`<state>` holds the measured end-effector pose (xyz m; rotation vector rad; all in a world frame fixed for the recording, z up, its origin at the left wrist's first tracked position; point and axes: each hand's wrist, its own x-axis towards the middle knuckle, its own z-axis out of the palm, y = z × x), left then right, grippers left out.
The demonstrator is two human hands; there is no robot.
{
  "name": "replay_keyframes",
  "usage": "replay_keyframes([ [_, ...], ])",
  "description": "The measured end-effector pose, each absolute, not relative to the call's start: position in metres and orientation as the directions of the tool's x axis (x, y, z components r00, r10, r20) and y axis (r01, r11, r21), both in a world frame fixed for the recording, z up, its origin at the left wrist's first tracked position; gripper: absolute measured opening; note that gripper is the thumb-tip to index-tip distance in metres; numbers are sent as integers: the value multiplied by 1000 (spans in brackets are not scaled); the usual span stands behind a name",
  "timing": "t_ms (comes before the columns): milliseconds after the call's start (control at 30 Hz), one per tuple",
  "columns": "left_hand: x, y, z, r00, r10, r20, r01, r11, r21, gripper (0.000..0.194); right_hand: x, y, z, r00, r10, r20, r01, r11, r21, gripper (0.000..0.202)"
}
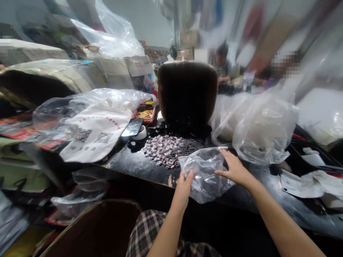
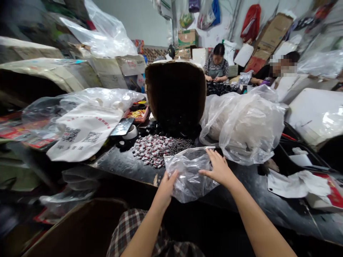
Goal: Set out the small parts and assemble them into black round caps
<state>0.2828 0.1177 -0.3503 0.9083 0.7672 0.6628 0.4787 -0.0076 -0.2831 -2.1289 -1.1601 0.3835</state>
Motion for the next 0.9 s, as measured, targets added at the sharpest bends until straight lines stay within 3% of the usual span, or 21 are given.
replay_keyframes([
  [67, 285, 115, -349, 554, 768, -322, -178, 488, 855, 61, 481, -15, -296, 592, 803, -73, 541, -463, -702, 112],
  [133, 290, 111, -347, 537, 766, -353, -176, 510, 842, 55, 478, -13, -302, 592, 791, -155, 458, -488, -743, 112],
  [267, 303, 98, -340, 561, 738, -375, -176, 549, 817, 50, 459, -8, -299, 544, 832, -113, 429, -391, -814, 101],
  [400, 320, 75, -327, 654, 685, -322, -171, 548, 819, 54, 432, -21, -290, 489, 869, -75, 433, -316, -844, 128],
  [433, 324, 68, -322, 684, 664, -303, -164, 544, 823, 56, 428, -26, -289, 496, 868, -36, 441, -287, -850, 126],
  [567, 336, 46, -299, 818, 542, -193, -92, 454, 886, 57, 436, -49, -280, 597, 777, 199, 435, -106, -894, 69],
  [633, 342, 47, -285, 892, 438, -113, -50, 343, 938, 52, 450, -66, -273, 641, 731, 233, 409, -68, -910, 47],
  [733, 360, 64, -264, 948, 318, -35, -26, 186, 982, 50, 470, -101, -265, 735, 639, 225, 361, -89, -928, 39],
  [900, 447, 87, -249, 870, 493, -17, 5, 26, 1000, 82, 482, -141, -283, 834, 473, 285, 425, -222, -877, 42],
])
